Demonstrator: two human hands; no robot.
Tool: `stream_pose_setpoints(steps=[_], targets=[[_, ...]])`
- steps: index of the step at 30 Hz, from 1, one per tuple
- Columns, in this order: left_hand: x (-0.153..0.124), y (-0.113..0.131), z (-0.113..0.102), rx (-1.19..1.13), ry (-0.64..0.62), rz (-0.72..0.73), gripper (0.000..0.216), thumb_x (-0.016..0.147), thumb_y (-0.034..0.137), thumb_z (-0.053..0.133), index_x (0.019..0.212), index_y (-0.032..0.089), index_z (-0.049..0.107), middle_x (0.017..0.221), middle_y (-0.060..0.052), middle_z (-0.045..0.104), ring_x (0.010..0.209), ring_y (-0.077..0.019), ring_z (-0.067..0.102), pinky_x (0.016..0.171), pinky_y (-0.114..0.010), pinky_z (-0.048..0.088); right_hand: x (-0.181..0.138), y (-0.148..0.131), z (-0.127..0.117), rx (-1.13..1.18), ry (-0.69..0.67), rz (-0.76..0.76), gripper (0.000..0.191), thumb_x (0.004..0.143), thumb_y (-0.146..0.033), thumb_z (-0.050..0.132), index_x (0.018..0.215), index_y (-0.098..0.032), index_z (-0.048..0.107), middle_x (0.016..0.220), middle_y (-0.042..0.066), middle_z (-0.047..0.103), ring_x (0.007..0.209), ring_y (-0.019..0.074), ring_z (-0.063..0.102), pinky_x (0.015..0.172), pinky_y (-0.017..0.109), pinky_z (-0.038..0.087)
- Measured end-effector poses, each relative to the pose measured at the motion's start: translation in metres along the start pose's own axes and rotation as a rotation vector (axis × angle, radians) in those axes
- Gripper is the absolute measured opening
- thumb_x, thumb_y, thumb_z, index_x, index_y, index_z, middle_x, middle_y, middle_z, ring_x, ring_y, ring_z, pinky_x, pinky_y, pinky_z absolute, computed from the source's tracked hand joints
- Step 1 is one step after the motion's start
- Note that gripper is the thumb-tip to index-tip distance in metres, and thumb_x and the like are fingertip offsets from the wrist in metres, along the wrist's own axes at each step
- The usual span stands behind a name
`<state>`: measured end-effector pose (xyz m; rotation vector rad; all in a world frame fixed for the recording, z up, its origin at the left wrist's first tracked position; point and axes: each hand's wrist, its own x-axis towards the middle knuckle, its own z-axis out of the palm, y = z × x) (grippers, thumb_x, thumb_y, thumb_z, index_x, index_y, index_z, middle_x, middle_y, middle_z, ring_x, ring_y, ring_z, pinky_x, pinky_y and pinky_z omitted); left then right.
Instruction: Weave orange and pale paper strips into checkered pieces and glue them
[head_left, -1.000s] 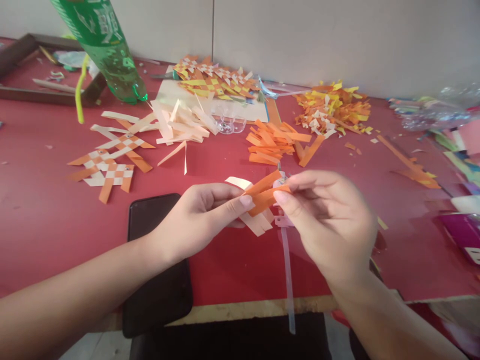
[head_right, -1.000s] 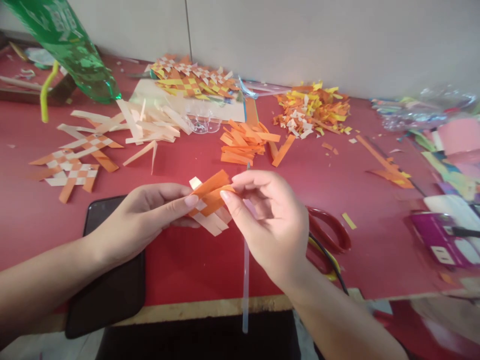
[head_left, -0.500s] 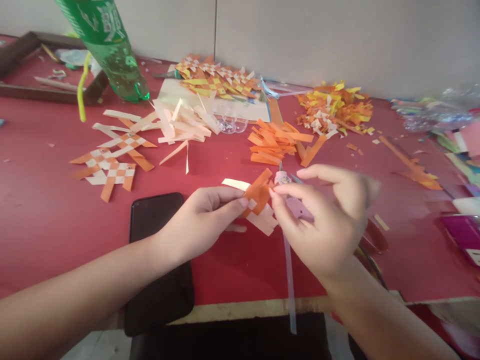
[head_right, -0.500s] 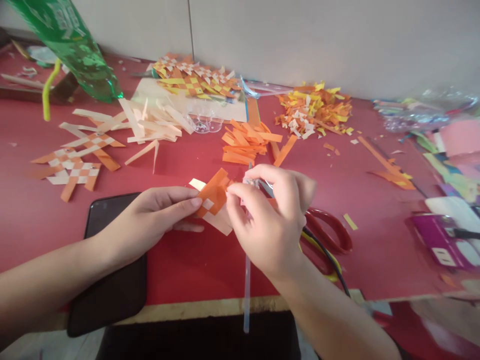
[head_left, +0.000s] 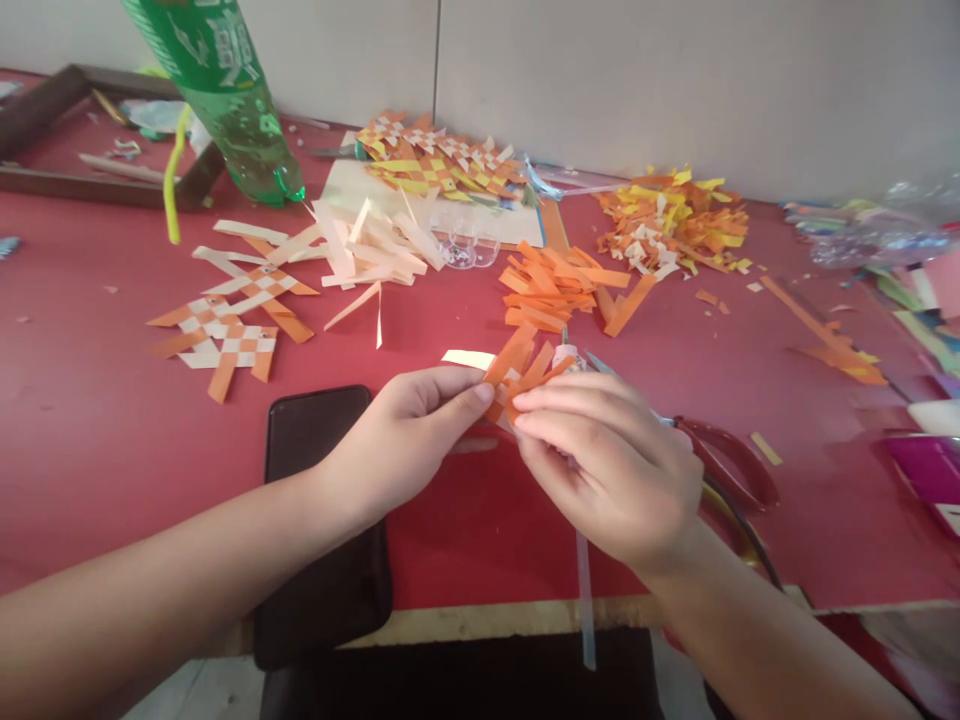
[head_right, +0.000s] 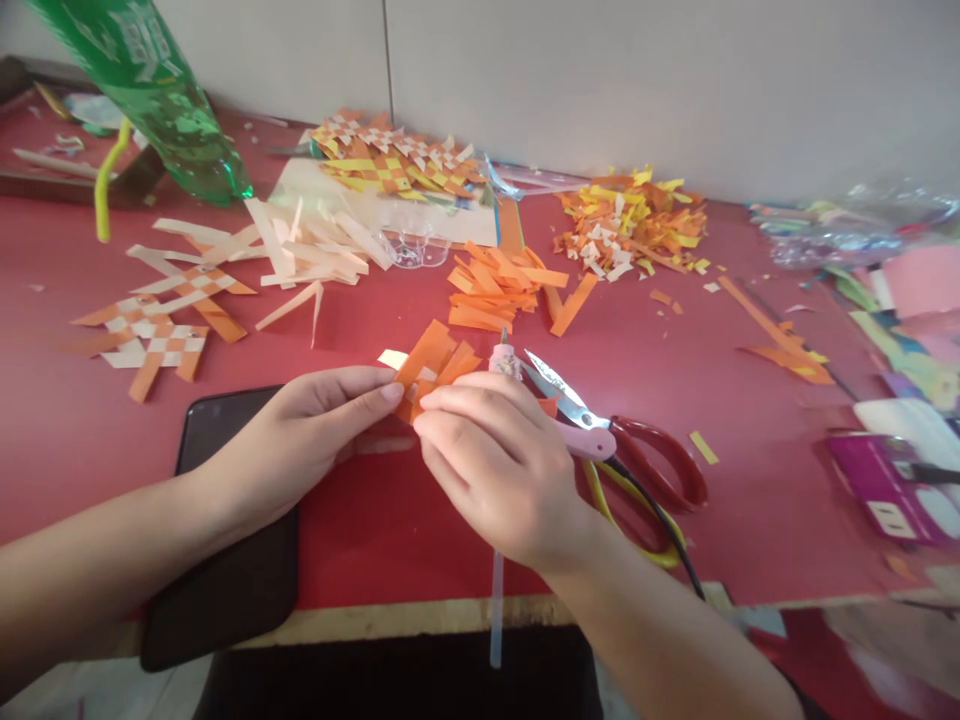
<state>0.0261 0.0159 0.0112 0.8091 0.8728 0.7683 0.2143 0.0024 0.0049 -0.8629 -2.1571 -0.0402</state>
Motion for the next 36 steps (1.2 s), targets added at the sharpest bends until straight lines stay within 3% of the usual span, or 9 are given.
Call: stream_pose_setpoints(steps=[5,13,21,23,27,31,33,36], targets=[[0.0,0.0,0.0,-0.039,-0.026,0.032,0.02,0.091,0.033,0.064,0.099,0.017,0.075,0.102,-0.003,0.075,0.094,-0.016,0.068,0.093,-0.028,0.053,-0.001,-0.002,0.0,0.044,-0.01,-0.012,0.027,0.074,0.0,0.071,0.093,-0.018,0.066,0.093,0.008,0.072,0.098,0.0234,0.068,0.087,0.044,0.061],[0.001,-0.002,0.0,-0.053,-0.044,0.07,0.018,0.093,0.03,0.062,0.093,0.018,0.076,0.085,0.001,0.073,0.078,-0.0075,0.063,0.079,-0.017,0.052,0.003,-0.007,-0.001,0.105,-0.059,-0.003,0.019,0.083,-0.002,0.064,0.09,-0.019,0.064,0.093,0.004,0.072,0.1,0.0201,0.068,0.089,0.041,0.061],[0.002,-0.004,-0.007,-0.091,-0.102,0.077,0.012,0.089,0.031,0.07,0.095,0.022,0.075,0.089,0.003,0.074,0.089,-0.0077,0.068,0.082,-0.014,0.051,0.002,-0.012,-0.005,0.134,-0.072,-0.016,0.02,0.078,-0.007,0.063,0.095,-0.017,0.063,0.097,0.008,0.07,0.1,0.0225,0.068,0.092,0.042,0.059],[0.002,-0.004,-0.007,-0.083,-0.097,0.089,0.013,0.09,0.031,0.069,0.097,0.022,0.075,0.09,0.002,0.075,0.089,-0.0079,0.068,0.083,-0.015,0.051,0.0,-0.013,-0.007,0.171,0.001,0.072,0.024,0.077,-0.006,0.061,0.098,-0.019,0.062,0.102,0.009,0.066,0.1,0.0225,0.067,0.092,0.045,0.058],[0.001,0.0,-0.005,0.01,-0.07,0.091,0.016,0.089,0.032,0.069,0.1,0.021,0.074,0.089,0.001,0.076,0.082,-0.0068,0.069,0.078,-0.013,0.052,0.0,-0.01,-0.005,0.289,0.247,0.474,0.035,0.077,-0.014,0.069,0.108,-0.025,0.057,0.117,0.009,0.057,0.103,0.0222,0.063,0.086,0.042,0.06],[-0.002,0.002,-0.002,0.099,-0.054,0.126,0.012,0.089,0.03,0.069,0.094,0.02,0.073,0.087,0.002,0.076,0.079,-0.0063,0.069,0.073,-0.011,0.052,0.005,-0.009,-0.003,0.547,0.13,0.748,0.043,0.081,-0.022,0.07,0.117,-0.028,0.047,0.1,0.003,0.067,0.09,0.0192,0.071,0.074,0.034,0.063],[-0.002,0.001,-0.002,0.104,-0.062,0.142,0.012,0.088,0.029,0.07,0.095,0.02,0.073,0.092,0.001,0.077,0.081,-0.0075,0.071,0.074,-0.012,0.053,0.007,-0.011,-0.004,0.605,0.072,0.814,0.039,0.084,-0.023,0.066,0.117,-0.029,0.046,0.09,0.0,0.07,0.081,0.0181,0.074,0.069,0.032,0.064],[-0.002,0.001,-0.003,0.086,-0.076,0.115,0.016,0.085,0.028,0.074,0.098,0.02,0.073,0.098,0.0,0.078,0.087,-0.0109,0.073,0.079,-0.015,0.055,0.008,-0.015,-0.005,0.601,0.102,0.858,0.036,0.084,-0.023,0.068,0.114,-0.029,0.048,0.087,-0.002,0.071,0.079,0.0179,0.075,0.07,0.031,0.064]])
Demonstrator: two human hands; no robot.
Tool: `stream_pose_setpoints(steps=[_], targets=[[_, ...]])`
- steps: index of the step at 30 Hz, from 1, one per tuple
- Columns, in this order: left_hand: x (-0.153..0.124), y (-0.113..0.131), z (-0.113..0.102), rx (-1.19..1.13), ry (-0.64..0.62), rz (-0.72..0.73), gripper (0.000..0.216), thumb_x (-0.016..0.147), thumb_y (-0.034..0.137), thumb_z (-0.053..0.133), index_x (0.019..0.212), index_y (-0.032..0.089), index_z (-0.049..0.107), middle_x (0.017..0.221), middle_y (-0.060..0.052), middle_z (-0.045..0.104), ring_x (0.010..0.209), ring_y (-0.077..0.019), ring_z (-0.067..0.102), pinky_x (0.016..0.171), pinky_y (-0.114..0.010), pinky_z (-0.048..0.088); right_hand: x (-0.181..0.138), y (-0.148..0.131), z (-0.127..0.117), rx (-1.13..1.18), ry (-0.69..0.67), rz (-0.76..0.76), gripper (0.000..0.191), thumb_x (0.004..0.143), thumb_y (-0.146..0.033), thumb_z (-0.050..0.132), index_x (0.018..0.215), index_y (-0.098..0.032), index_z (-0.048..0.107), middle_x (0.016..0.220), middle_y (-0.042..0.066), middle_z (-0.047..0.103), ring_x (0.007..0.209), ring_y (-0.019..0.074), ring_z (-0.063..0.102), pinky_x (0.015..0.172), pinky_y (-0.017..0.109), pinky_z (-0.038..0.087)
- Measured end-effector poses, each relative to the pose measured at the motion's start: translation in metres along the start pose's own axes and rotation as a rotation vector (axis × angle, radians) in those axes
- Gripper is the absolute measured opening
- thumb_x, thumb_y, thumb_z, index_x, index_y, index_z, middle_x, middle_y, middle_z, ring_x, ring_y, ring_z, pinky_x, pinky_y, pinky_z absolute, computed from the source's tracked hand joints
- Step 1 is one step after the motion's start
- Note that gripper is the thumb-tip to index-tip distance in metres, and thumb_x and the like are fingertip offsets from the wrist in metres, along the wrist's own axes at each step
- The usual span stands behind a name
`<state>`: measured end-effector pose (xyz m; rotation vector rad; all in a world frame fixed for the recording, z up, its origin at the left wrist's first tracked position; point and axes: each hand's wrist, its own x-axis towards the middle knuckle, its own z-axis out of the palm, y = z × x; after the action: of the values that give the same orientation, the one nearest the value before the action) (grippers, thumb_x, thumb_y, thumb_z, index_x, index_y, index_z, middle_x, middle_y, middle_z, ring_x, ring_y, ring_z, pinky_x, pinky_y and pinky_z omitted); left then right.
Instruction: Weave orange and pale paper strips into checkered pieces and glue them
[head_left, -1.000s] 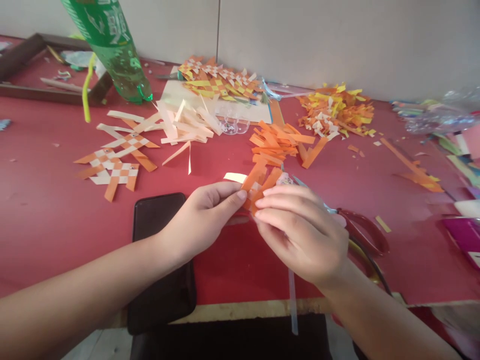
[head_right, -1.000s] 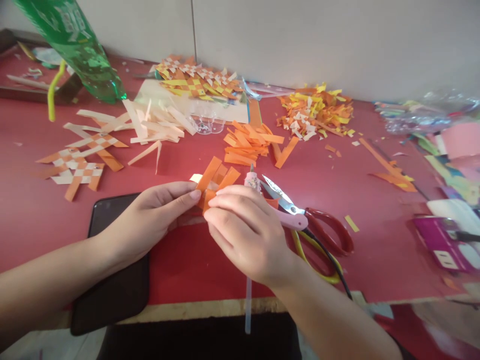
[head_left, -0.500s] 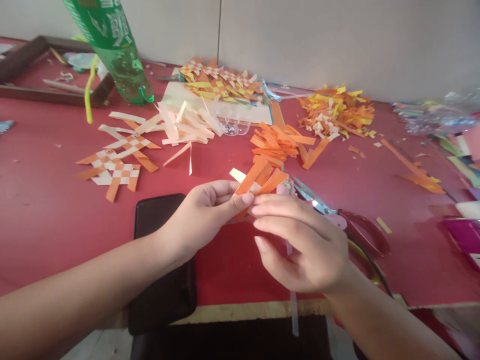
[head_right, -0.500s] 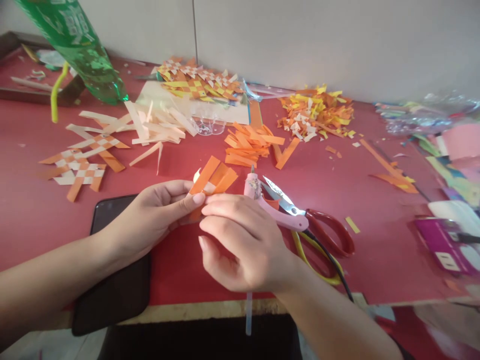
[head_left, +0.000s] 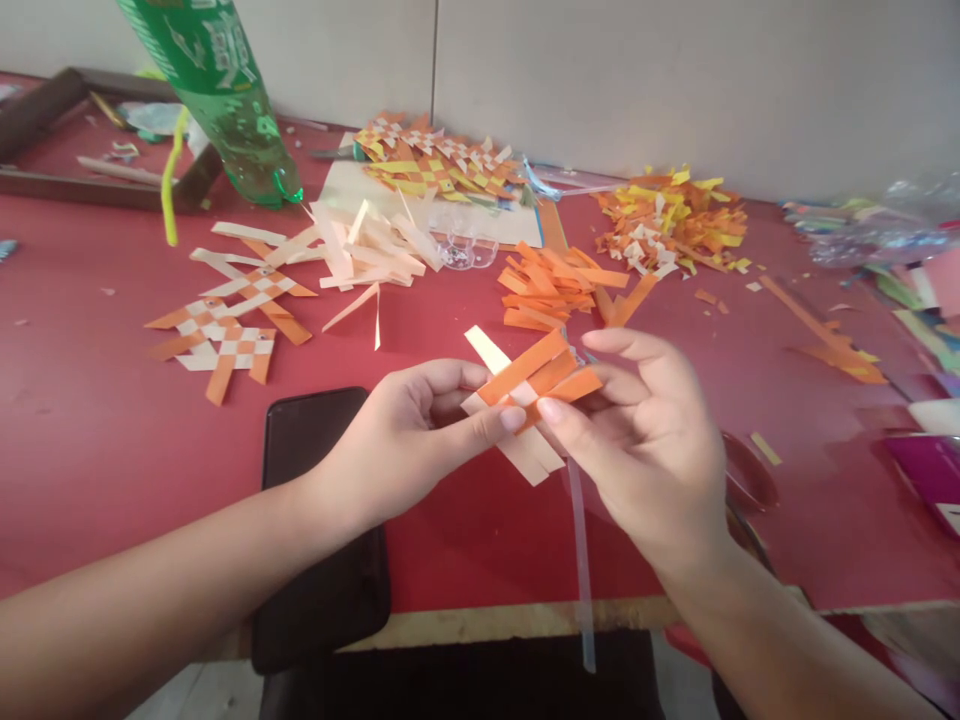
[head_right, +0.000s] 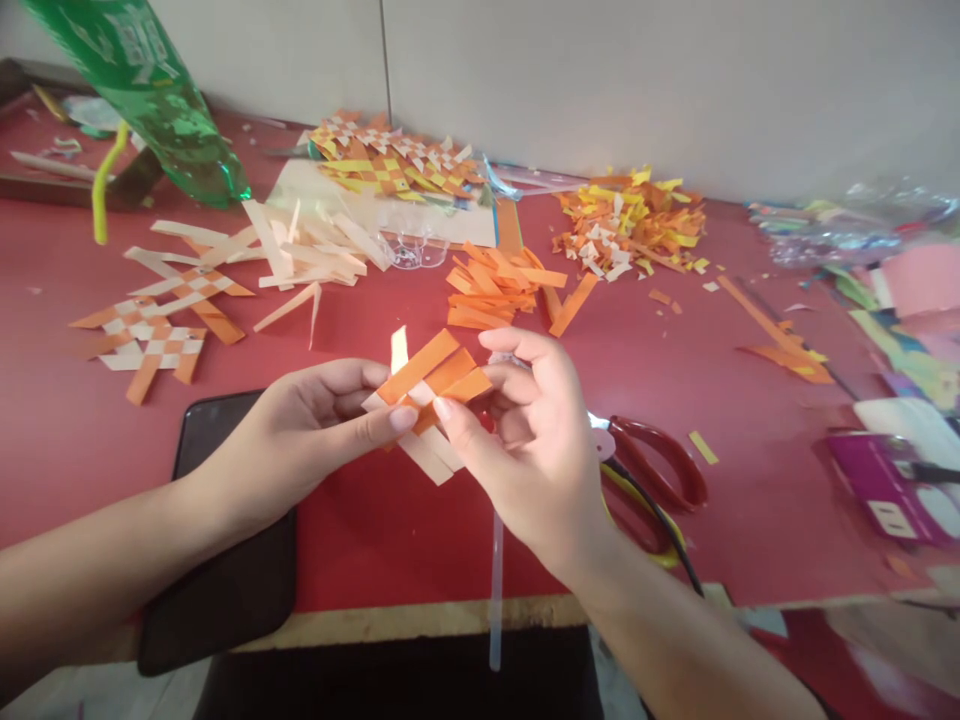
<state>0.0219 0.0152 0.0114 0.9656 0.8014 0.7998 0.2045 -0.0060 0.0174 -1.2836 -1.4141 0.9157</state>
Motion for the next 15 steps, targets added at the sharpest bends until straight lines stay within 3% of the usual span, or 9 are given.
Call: stream_pose_setpoints(steps=[8,15], targets=[[-0.0003,0.0004,-0.0004,-0.062,0.006,-0.031,0.016,0.083,0.031,0.076,0.093,0.019,0.077,0.098,-0.003,0.079,0.095,-0.0185,0.074,0.088,-0.026,0.059,-0.0012,0.0011,0.0014,0.067,0.026,0.047,0.037,0.08,-0.023,0.073,0.111,-0.029,0.053,0.098,0.001,0.072,0.086,0.0165,0.073,0.072,0.028,0.063],[0.0008,0.0019,-0.0002,-0.014,0.016,-0.034,0.016,0.083,0.033,0.076,0.091,0.02,0.078,0.092,-0.001,0.079,0.088,-0.0146,0.074,0.082,-0.02,0.059,-0.0013,0.0001,-0.0003,0.144,0.01,0.08,0.036,0.08,-0.023,0.074,0.109,-0.028,0.054,0.093,-0.002,0.071,0.079,0.012,0.072,0.07,0.023,0.062]])
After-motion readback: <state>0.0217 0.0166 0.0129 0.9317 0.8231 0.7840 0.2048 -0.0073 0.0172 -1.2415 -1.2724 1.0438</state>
